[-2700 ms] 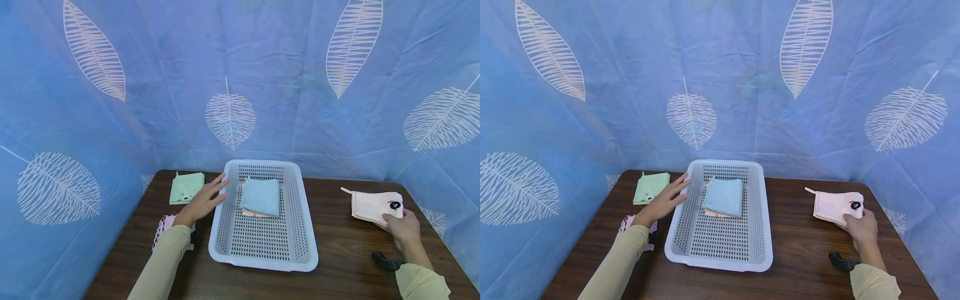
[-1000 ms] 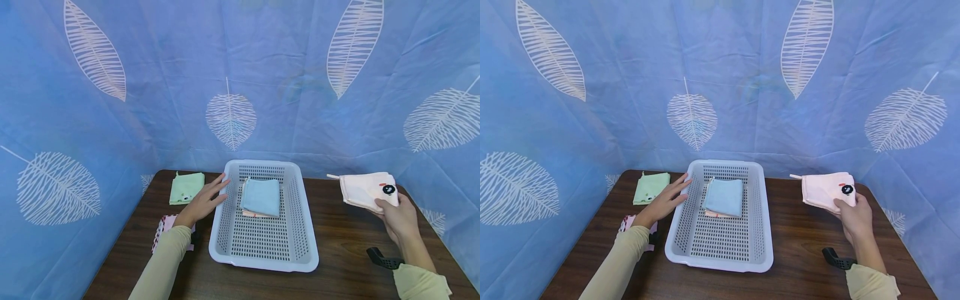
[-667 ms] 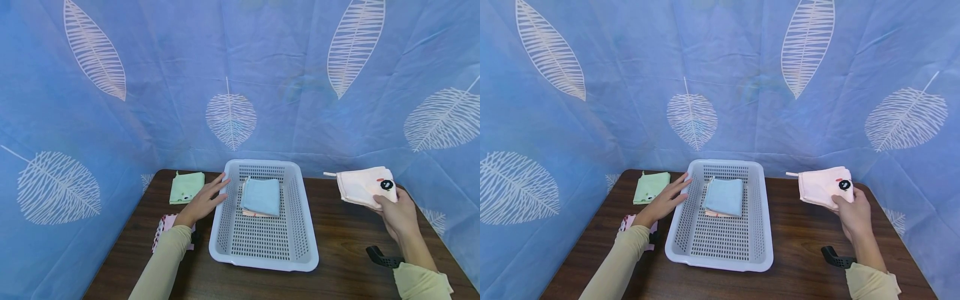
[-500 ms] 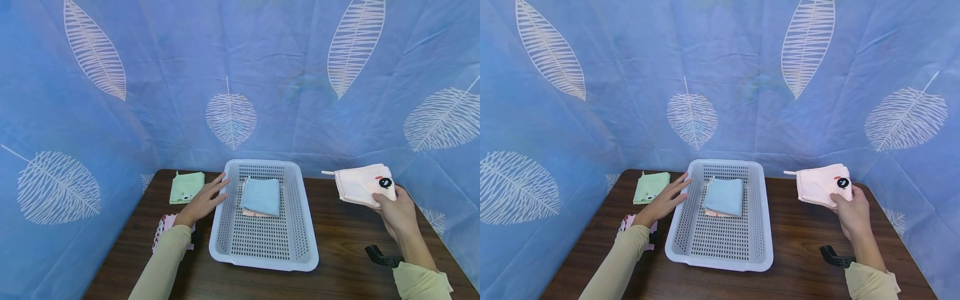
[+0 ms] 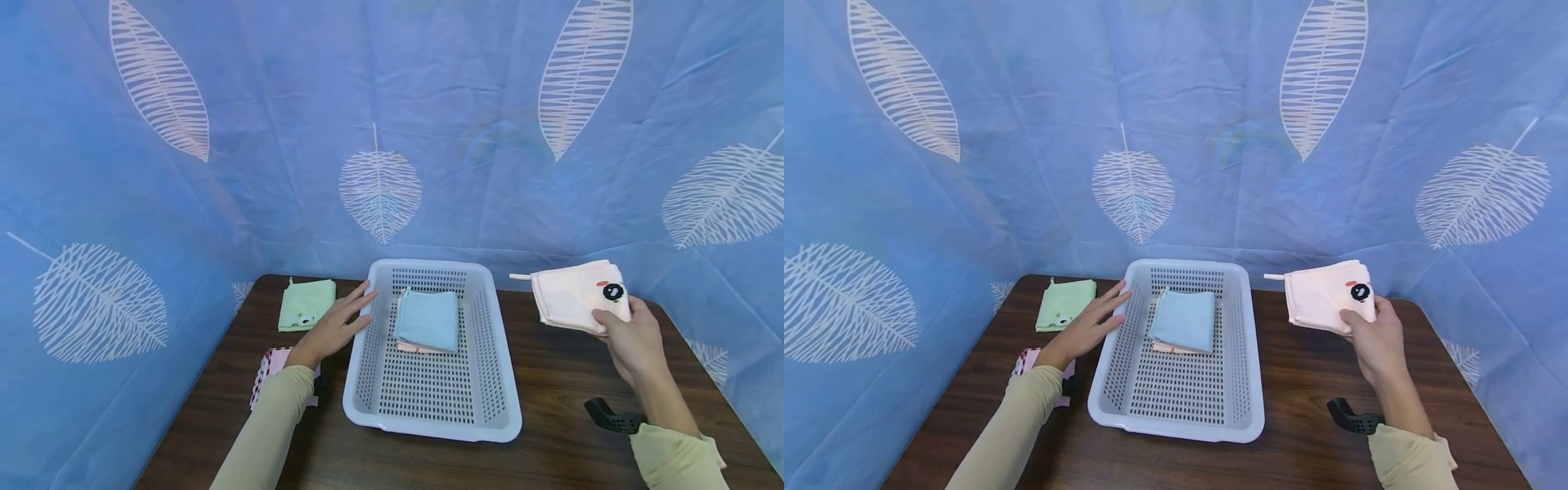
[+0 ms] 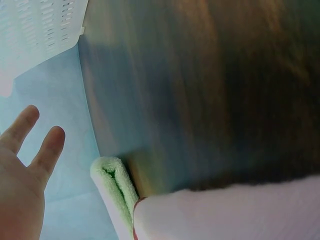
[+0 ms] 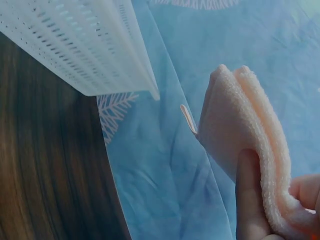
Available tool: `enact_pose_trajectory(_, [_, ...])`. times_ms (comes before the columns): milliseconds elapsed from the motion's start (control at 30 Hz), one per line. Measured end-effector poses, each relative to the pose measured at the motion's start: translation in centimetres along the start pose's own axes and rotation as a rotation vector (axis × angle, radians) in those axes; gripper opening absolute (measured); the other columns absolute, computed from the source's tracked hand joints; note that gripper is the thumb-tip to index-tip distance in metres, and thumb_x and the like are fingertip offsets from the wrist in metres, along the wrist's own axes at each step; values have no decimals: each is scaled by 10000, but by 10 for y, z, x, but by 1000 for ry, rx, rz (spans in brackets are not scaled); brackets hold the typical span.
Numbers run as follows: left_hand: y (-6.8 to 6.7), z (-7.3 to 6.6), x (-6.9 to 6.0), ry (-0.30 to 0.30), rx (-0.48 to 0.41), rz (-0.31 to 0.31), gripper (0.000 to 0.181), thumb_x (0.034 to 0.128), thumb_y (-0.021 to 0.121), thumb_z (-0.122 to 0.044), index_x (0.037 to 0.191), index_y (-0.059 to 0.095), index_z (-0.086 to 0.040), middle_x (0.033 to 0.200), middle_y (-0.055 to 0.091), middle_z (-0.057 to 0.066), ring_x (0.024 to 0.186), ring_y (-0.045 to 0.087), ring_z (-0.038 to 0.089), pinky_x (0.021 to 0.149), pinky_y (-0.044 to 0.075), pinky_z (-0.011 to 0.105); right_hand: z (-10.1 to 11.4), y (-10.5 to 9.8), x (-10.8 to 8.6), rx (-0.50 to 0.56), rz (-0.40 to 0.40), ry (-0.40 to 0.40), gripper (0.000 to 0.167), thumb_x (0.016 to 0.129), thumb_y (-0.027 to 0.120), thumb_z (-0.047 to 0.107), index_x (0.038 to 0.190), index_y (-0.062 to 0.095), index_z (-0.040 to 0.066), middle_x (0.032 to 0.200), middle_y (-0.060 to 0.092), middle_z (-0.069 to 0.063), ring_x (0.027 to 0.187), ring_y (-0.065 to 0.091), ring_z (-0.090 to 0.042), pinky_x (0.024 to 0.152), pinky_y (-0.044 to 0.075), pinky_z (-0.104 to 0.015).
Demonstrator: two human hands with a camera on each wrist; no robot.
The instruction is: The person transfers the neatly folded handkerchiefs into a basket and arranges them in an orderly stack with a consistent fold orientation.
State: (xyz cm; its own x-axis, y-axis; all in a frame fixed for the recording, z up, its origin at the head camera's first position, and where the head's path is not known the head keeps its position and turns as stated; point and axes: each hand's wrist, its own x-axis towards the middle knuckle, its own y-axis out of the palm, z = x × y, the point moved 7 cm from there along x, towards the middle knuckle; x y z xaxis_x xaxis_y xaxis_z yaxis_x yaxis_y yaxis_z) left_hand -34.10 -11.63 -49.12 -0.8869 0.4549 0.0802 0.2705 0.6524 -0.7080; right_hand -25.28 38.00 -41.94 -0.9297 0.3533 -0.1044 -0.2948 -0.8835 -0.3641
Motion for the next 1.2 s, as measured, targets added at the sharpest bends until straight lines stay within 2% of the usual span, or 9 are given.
enact_pose_trajectory(167, [0,-1,0,-6,-9,4,577,1024,440,-634,1563,267,-525,1698,82,-263,1598,148,339,1208,193,717,4,8,0,9,17,-20,765,1076,461,243,1617,-10,-21,1671,96,-322,1399,475,-388,841,513,-65])
enact_pose_trajectory(267, [-1,-1,0,-6,-17,7,569,1031,450,-611,1564,272,-519,1685,74,-290,1599,145,336,1210,195,713,6,12,-1,39,28,-34,762,1068,481,212,1611,9,-38,1656,118,-344,1193,603,-136,780,517,-41])
enact_pose_trajectory(333, [-1,-2,0,-9,-22,6,571,1031,458,-605,1565,282,-512,1678,78,-306,1600,147,329,1214,198,706,8,14,-1,59,31,-46,757,1062,490,189,1606,22,-51,1640,147,-362,1049,598,12,766,523,-45])
enact_pose_trajectory(400, [-1,-2,0,-13,-29,4,577,1027,465,-607,1568,292,-502,1676,83,-311,1601,147,318,1217,200,700,10,16,-2,77,40,-51,763,1058,499,183,1606,22,-52,1639,143,-365,994,563,86,766,525,-48])
enact_pose_trajectory(800, [-1,-1,-2,-25,-25,10,563,1018,464,-629,1546,285,-547,1668,83,-326,1603,147,290,1225,192,692,22,33,-13,113,87,-44,792,1064,497,197,1612,-26,-34,1661,84,-340,1091,576,2,792,532,-61])
enact_pose_trajectory(900, [0,0,-3,-25,-28,10,560,1023,465,-616,1548,286,-542,1671,85,-320,1603,147,295,1222,195,695,23,37,-14,122,98,-32,804,1065,503,208,1616,-35,-23,1676,53,-316,1207,573,-119,797,527,-57])
enact_pose_trajectory(1033, [0,-1,-3,-27,-25,7,563,1027,466,-606,1555,286,-530,1683,94,-295,1601,147,312,1218,199,698,25,41,-15,105,100,-25,818,1066,507,236,1623,-40,-6,1694,32,-280,1394,464,-320,795,514,-43])
enact_pose_trajectory(1100, [-1,-2,-2,-22,-27,1,561,1028,472,-600,1554,295,-525,1686,104,-285,1598,152,329,1213,201,705,27,42,-17,122,99,-26,822,1065,511,232,1627,-43,5,1700,23,-264,1410,449,-323,799,511,-41])
enact_pose_trajectory(1200, [-2,-3,-2,-23,-29,-7,556,1023,478,-605,1546,304,-536,1683,113,-290,1596,163,320,1214,211,699,31,45,-19,153,99,-35,824,1062,516,217,1628,-45,11,1700,24,-264,1310,545,-191,807,516,-47])
